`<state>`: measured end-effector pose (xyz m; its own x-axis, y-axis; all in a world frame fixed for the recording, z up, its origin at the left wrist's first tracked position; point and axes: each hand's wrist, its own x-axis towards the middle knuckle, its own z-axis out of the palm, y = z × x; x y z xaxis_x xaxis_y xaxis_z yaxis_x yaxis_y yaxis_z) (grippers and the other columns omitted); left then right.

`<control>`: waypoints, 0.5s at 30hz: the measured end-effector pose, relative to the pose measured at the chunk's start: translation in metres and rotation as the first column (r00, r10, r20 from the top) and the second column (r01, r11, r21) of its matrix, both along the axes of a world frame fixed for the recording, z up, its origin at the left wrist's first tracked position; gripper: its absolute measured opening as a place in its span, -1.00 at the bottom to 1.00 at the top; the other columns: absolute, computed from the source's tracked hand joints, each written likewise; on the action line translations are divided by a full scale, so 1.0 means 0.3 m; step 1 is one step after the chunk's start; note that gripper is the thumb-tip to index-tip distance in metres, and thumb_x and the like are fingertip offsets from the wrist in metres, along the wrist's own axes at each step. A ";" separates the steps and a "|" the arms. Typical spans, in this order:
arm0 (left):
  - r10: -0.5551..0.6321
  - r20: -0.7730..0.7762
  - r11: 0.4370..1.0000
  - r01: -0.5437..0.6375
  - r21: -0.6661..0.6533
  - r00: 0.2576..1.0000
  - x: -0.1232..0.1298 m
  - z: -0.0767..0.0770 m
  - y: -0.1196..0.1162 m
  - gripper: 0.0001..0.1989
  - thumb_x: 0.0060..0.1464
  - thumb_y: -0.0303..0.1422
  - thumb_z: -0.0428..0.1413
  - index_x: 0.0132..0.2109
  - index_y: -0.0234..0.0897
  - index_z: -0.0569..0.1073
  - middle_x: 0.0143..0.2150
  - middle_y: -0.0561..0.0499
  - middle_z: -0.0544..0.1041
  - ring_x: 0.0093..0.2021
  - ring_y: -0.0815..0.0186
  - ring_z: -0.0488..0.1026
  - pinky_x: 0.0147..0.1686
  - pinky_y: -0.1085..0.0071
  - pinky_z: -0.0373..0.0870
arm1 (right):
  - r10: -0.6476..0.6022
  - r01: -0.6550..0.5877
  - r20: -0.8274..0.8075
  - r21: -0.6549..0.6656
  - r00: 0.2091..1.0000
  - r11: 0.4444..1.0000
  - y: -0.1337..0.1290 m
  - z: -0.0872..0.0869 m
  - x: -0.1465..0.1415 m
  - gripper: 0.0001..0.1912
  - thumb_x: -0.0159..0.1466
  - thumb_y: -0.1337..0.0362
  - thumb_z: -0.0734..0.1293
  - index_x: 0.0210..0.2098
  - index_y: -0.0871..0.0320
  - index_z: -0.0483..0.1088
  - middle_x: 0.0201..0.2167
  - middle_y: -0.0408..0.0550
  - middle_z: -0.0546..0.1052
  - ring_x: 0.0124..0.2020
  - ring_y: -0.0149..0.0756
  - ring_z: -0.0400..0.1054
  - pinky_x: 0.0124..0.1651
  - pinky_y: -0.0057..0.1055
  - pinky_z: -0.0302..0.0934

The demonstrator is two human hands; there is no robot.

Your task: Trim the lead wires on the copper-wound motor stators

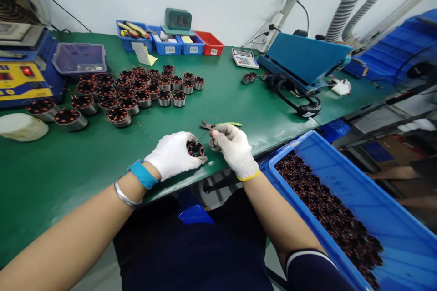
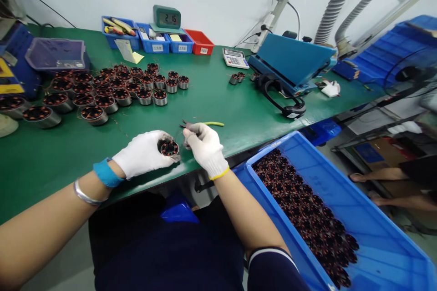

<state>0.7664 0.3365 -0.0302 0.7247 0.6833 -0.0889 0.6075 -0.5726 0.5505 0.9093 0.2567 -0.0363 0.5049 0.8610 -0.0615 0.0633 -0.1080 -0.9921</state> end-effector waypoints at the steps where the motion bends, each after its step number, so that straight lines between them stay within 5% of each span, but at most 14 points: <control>1: 0.001 -0.007 1.000 -0.001 0.009 1.000 -0.002 0.000 0.001 -0.61 -0.21 -0.01 0.14 -0.26 -0.13 0.47 -0.27 0.00 0.57 -0.26 0.09 0.50 -0.29 0.27 0.38 | -0.011 0.010 0.037 0.016 0.999 1.000 -0.017 -0.019 -0.010 -0.69 0.01 0.15 0.38 -0.32 0.18 0.31 -0.51 -0.19 0.39 -0.53 -0.46 0.29 -0.43 -0.45 0.29; 6: 0.034 -0.037 0.999 -0.033 0.024 0.999 0.003 0.003 0.000 -0.61 -0.20 -0.06 0.12 -0.21 -0.13 0.47 -0.26 0.00 0.57 -0.24 0.08 0.51 -0.28 0.27 0.39 | 0.008 -0.014 0.235 0.027 0.972 1.000 -0.060 -0.083 -0.056 -0.48 0.03 0.29 0.33 0.01 0.18 0.29 -0.32 -0.09 0.44 -0.39 -0.37 0.36 -0.32 -0.38 0.34; 15: -0.003 -0.038 1.000 0.003 -0.009 0.999 -0.003 0.005 0.012 -0.54 -0.23 -0.01 0.14 -0.18 -0.15 0.49 -0.19 -0.02 0.58 -0.22 0.13 0.51 -0.23 0.31 0.40 | 0.164 -0.121 0.329 -0.147 0.930 0.982 -0.066 -0.056 0.047 -0.50 0.09 0.35 0.26 0.06 0.20 0.30 -0.43 -0.15 0.43 -0.48 -0.41 0.32 -0.34 -0.40 0.31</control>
